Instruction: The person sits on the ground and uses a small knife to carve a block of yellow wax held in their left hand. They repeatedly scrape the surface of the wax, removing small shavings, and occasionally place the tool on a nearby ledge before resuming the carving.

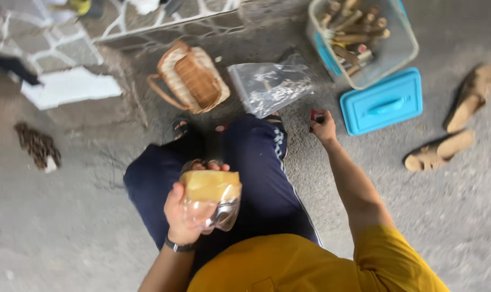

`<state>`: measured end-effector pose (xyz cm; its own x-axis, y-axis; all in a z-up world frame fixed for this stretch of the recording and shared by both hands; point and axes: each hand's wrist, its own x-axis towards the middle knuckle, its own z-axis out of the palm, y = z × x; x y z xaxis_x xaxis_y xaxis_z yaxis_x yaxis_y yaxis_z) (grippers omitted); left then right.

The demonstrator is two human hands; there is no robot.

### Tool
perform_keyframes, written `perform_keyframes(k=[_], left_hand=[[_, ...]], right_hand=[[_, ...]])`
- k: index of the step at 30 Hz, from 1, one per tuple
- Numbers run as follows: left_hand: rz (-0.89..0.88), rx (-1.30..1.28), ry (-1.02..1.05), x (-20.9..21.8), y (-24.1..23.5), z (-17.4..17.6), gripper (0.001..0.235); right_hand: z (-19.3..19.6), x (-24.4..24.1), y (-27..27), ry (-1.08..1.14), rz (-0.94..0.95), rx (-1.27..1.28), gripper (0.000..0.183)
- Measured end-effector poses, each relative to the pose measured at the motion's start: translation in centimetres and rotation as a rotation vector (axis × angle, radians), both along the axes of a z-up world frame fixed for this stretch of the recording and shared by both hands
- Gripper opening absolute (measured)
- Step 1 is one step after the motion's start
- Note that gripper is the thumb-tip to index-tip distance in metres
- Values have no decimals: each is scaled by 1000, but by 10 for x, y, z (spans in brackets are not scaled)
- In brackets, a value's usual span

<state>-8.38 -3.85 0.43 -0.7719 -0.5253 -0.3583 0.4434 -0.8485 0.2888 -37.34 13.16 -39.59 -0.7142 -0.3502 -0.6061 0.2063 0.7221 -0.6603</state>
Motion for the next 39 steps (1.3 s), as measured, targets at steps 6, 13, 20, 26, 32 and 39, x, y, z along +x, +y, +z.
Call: perform_keyframes(k=[6,13,20,26,32,39], left_hand=[[60,-91,24,39,23,-33,47],[124,-47,-55,57,18,-14,43],[82,-14,-137,11,-7,-7,44],[-64,-97,-126,-43,-14,-13,42],[-128,-94,-18,-76,-16,-18,40],[-97,-153,-52,-81,-18,-20,39]], right_hand=[[-76,-29,23,84,184,157,34],[-71,-19,6,56,87,264,39],[-65,-6,-14,443,123,83,24],[-41,-3,-21,279,208,79,30],[100,-27,-33,231,519,-428,14],[191,-107,2,317,555,-340,11]])
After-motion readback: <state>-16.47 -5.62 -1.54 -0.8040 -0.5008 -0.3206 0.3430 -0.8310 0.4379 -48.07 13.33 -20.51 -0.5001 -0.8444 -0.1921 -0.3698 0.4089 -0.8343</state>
